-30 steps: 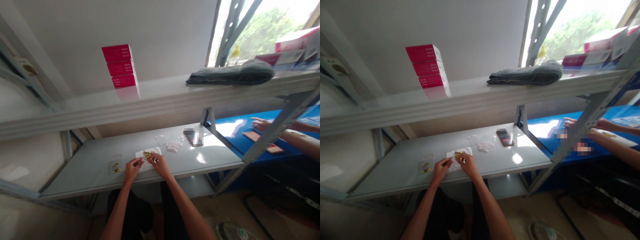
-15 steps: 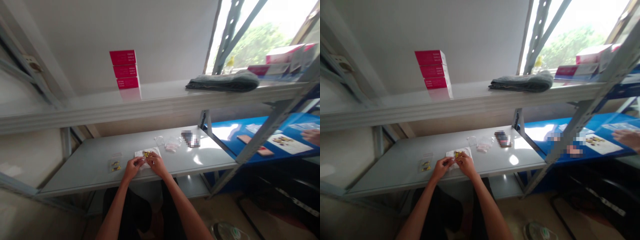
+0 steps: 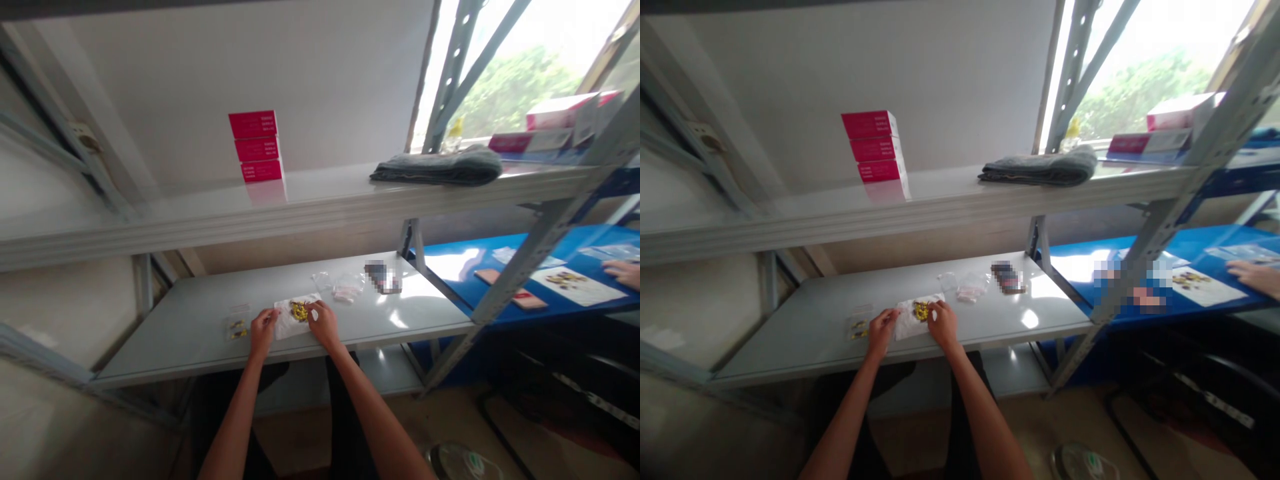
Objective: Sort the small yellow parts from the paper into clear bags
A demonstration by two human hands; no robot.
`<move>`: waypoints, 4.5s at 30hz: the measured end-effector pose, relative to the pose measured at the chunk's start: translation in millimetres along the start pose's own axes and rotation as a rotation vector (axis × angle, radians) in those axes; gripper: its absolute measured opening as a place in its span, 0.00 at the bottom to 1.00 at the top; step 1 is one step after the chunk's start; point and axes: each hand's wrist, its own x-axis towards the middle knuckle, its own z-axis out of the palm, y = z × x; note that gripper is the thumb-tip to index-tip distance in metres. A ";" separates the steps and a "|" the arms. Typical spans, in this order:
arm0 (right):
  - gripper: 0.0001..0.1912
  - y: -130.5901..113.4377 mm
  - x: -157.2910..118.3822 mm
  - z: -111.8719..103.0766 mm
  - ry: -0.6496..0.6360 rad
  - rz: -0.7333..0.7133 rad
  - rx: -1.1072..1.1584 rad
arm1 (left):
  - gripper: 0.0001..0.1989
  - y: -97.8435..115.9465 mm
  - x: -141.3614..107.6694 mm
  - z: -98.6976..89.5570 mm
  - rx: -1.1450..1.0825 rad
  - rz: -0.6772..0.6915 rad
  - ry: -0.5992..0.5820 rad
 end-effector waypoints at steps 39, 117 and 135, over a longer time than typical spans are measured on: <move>0.06 -5.2 2.3 -5.5 -0.219 -0.016 0.452 | 0.17 16.9 -7.4 5.5 0.143 0.038 -0.144; 0.07 -11.2 1.0 -10.9 -0.249 -0.079 0.450 | 0.16 20.3 -9.8 6.8 0.257 0.073 -0.233; 0.10 4.4 -3.2 4.5 -0.146 -0.061 -0.183 | 0.22 24.4 -12.2 -0.3 0.221 -0.036 -0.002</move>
